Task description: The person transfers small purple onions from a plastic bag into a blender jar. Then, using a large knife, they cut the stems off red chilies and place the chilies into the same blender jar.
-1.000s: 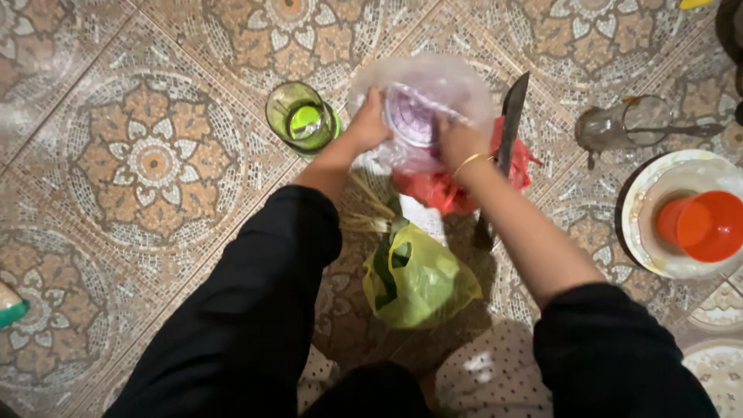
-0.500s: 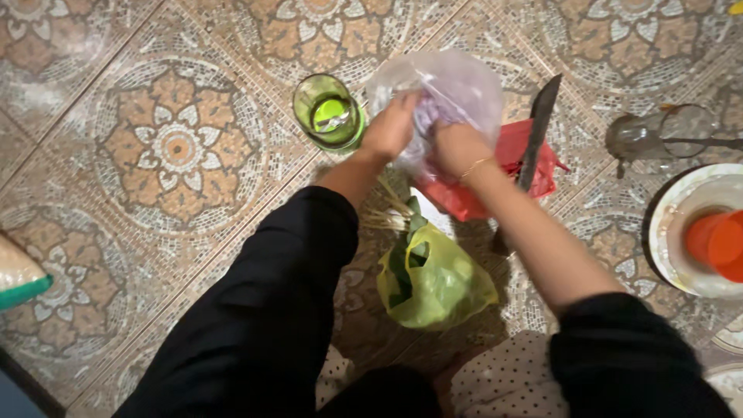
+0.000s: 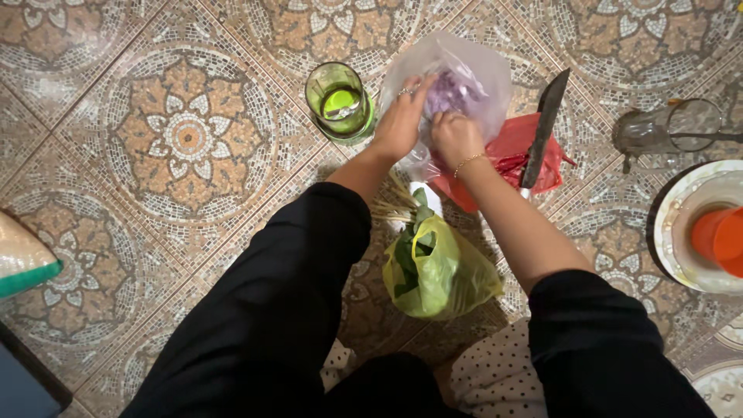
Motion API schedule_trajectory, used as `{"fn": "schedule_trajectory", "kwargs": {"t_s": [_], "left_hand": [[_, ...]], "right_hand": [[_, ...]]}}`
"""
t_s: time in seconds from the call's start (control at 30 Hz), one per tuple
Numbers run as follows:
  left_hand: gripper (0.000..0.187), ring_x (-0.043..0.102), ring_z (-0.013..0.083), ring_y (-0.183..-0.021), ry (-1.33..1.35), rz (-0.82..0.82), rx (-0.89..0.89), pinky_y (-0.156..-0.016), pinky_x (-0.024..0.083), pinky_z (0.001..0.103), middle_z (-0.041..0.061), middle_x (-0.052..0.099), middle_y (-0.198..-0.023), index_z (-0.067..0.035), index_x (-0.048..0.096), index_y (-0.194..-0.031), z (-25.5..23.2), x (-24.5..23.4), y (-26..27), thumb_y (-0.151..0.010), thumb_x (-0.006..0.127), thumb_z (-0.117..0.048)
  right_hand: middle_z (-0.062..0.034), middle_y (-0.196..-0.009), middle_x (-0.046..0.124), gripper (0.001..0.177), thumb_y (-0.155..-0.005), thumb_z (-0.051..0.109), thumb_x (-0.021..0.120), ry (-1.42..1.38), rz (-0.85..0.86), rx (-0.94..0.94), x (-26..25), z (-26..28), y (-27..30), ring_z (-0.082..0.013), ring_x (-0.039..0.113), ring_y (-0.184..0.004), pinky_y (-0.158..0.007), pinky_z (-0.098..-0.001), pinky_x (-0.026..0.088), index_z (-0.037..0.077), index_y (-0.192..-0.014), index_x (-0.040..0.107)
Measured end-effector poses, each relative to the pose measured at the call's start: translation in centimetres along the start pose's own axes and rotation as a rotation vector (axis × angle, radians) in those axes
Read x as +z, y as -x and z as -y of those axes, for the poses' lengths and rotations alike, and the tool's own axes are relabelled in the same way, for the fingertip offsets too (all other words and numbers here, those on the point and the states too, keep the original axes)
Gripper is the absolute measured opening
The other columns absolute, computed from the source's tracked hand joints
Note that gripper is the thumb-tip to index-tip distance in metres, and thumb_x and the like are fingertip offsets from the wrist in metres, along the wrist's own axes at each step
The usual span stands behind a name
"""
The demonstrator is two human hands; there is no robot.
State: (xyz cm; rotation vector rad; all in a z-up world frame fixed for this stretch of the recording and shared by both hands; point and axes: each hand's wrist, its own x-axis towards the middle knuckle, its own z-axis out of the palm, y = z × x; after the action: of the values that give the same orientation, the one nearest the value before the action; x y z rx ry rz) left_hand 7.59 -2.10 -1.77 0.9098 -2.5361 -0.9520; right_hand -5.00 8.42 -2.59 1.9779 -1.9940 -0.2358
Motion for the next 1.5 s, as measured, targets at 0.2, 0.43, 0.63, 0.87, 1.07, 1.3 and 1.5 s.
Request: {"fn": "schedule_trajectory", "kwargs": {"t_s": [0.2,0.43,0.63,0.87,1.07,1.3,1.5], "left_hand": [[0.061,0.063,0.0425,-0.103,0.594,-0.017,-0.417,-0.088,0.053,0.053,0.025,0.060,-0.136,-0.016,0.044,-0.151,3.3,1.7,-2.2,-0.092,0.050,-0.002],[0.101,0.055,0.0253,-0.099,0.968,0.474,-0.670,-0.083,0.047,0.043,0.018,0.056,-0.150,-0.004,0.045,-0.154,7.3,2.5,-3.6,-0.096,0.023,-0.085],[0.103,0.050,0.0313,-0.137,1.470,0.456,-0.503,-0.103,0.045,0.056,0.018,0.045,-0.158,-0.009,0.026,-0.159,1.7,-0.9,-5.4,-0.088,0.028,-0.084],[0.071,0.053,0.0401,-0.139,1.619,0.463,-0.381,-0.114,0.049,0.068,0.023,0.048,-0.149,-0.005,0.033,-0.152,-2.4,-6.8,-0.8,-0.095,0.049,-0.043],[0.071,0.053,0.0351,-0.138,1.663,0.495,-0.426,-0.112,0.044,0.063,0.017,0.046,-0.155,-0.006,0.037,-0.155,1.5,-6.7,7.8,-0.098,0.045,-0.049],[0.073,0.047,0.0358,-0.143,1.923,0.502,-0.600,-0.124,0.033,0.053,0.018,0.042,-0.161,-0.006,0.033,-0.161,4.0,-2.2,12.9,-0.105,0.028,-0.054],[0.103,0.034,0.0317,-0.145,1.032,0.429,-0.422,-0.113,0.044,0.054,0.001,-0.010,-0.163,-0.029,-0.026,-0.151,2.1,-1.1,11.3,-0.092,0.060,-0.026]], "right_hand": [[-0.0025,-0.072,0.071,0.012,-0.086,0.025,0.068,-0.057,0.004,-0.082,-5.6,-5.7,0.4,-0.0192,0.070,-0.080,-0.078,-0.0367,0.052,0.017,-0.078,0.070],[-0.0008,-0.089,0.076,0.012,-0.101,0.032,0.079,-0.593,0.037,0.054,-13.2,-13.5,1.5,-0.0166,0.068,-0.075,-0.071,-0.0335,0.054,0.020,-0.104,0.080],[-0.0057,-0.104,0.076,0.012,-0.096,0.022,0.079,-0.465,-0.291,-0.097,-16.2,-13.2,2.6,-0.0228,0.075,-0.089,-0.073,-0.0347,0.059,0.016,-0.106,0.074],[-0.0148,-0.126,0.073,0.038,-0.097,0.027,0.070,-0.309,-0.134,-0.274,-17.5,-8.2,2.7,-0.0246,0.077,-0.088,-0.060,-0.0326,0.059,0.005,-0.128,0.069],[-0.0219,-0.113,0.072,0.042,-0.088,0.025,0.066,-0.546,-0.102,-0.478,-16.3,-2.7,3.6,-0.0305,0.075,-0.080,-0.065,-0.0380,0.061,-0.002,-0.119,0.067],[-0.0145,-0.082,0.071,0.025,-0.094,0.015,0.063,-0.887,0.164,-0.523,-13.3,0.2,4.8,-0.0315,0.071,-0.069,-0.064,-0.0432,0.058,0.004,-0.115,0.065],[-0.0201,-0.084,0.071,0.032,-0.090,0.016,0.069,-0.583,0.291,-0.205,-11.4,-1.6,3.9,-0.0366,0.071,-0.069,-0.060,-0.0461,0.058,0.000,-0.116,0.061]]}}
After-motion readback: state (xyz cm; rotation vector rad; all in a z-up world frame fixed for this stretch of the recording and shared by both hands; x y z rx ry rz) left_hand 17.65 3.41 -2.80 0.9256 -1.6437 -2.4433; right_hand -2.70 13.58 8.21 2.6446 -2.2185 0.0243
